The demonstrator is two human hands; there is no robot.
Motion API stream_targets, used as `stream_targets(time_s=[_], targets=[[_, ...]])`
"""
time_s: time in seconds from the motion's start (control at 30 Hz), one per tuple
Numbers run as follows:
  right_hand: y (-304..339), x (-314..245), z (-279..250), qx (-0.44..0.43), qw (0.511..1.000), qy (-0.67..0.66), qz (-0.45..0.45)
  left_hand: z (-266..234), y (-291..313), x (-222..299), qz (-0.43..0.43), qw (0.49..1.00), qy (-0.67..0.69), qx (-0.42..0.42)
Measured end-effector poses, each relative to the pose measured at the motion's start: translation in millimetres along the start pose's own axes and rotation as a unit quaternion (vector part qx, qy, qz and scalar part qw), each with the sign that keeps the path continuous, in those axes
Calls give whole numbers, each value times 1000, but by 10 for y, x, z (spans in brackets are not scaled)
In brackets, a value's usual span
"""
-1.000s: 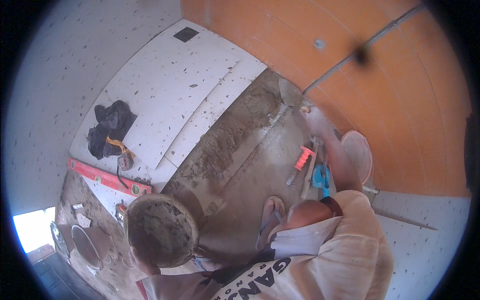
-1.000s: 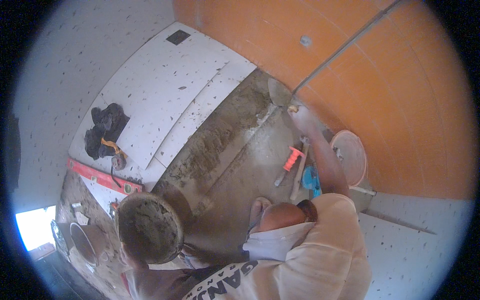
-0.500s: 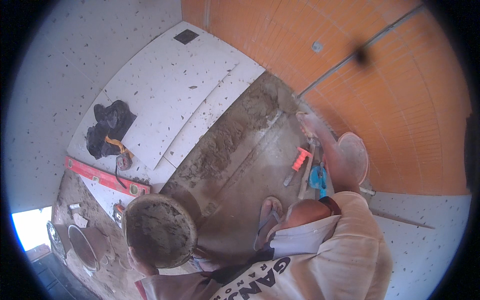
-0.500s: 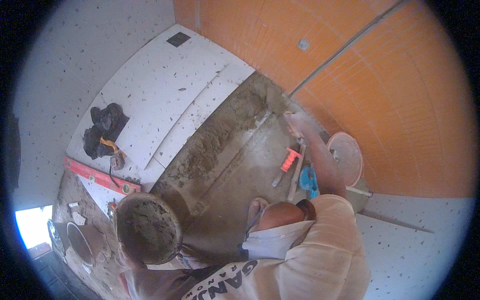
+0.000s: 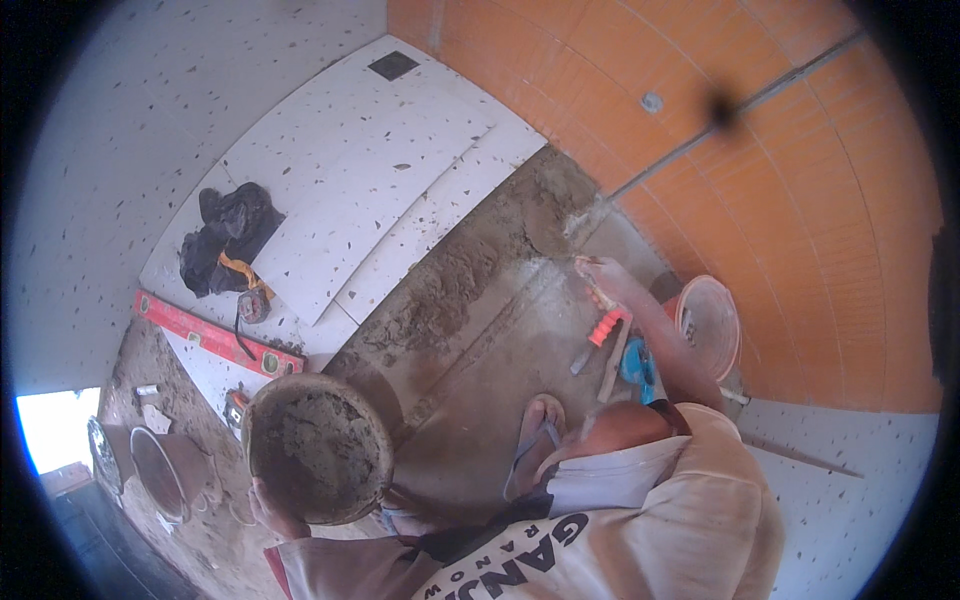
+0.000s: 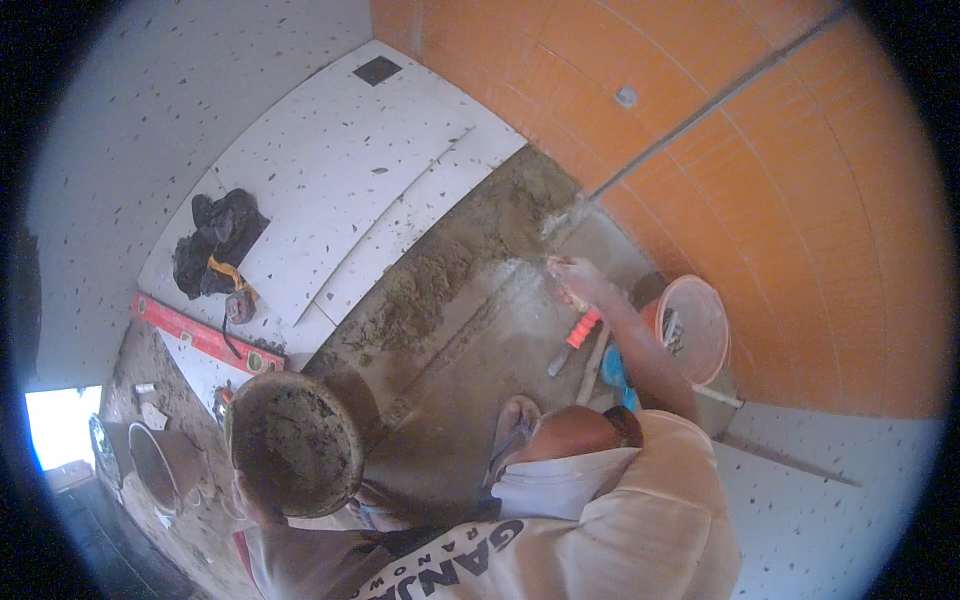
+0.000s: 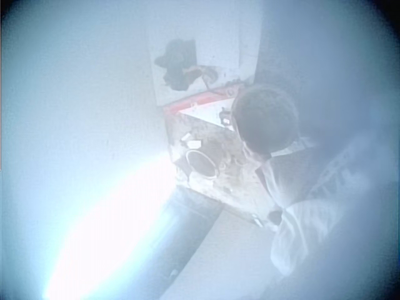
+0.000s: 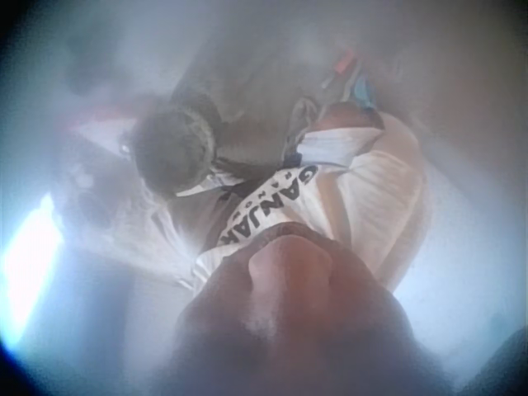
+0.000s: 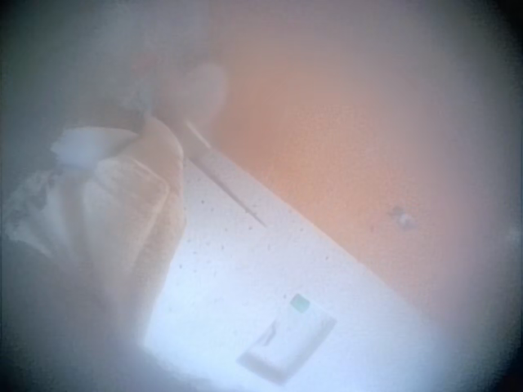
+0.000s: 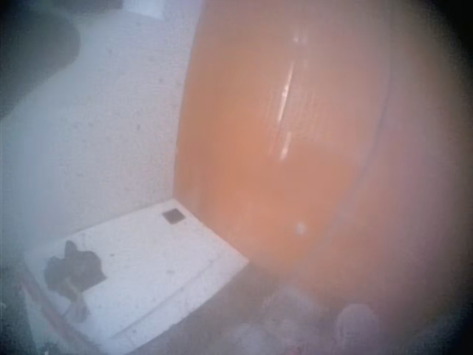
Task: The person scoops cement from a bucket and applies it to the floor using a trowel. They also use a measuring tape to measure the floor area and a spirit level to check the surface.
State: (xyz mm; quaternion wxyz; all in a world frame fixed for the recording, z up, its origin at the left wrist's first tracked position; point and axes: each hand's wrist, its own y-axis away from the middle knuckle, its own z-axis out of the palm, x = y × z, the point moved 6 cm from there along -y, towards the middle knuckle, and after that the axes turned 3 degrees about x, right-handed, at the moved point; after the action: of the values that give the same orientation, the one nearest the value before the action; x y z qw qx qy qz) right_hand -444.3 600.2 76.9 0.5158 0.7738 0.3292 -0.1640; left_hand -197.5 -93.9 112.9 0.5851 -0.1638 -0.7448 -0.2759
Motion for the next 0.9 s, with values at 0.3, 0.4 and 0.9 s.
stream_targets(time_s=[0.3, 0.4, 0.9], targets=[[-45, -151, -4, 207, 867, 370, -261, -117, -84, -155, -19, 1000, 3, 11], [-122, -242, -16, 217, 861, 399, -229, -190, -84, -123, -5, 1000, -20, 21], [-659, -179, -498, 254, 916, 253, -182, -48, -53, -102, -34, 999, -4, 15]])
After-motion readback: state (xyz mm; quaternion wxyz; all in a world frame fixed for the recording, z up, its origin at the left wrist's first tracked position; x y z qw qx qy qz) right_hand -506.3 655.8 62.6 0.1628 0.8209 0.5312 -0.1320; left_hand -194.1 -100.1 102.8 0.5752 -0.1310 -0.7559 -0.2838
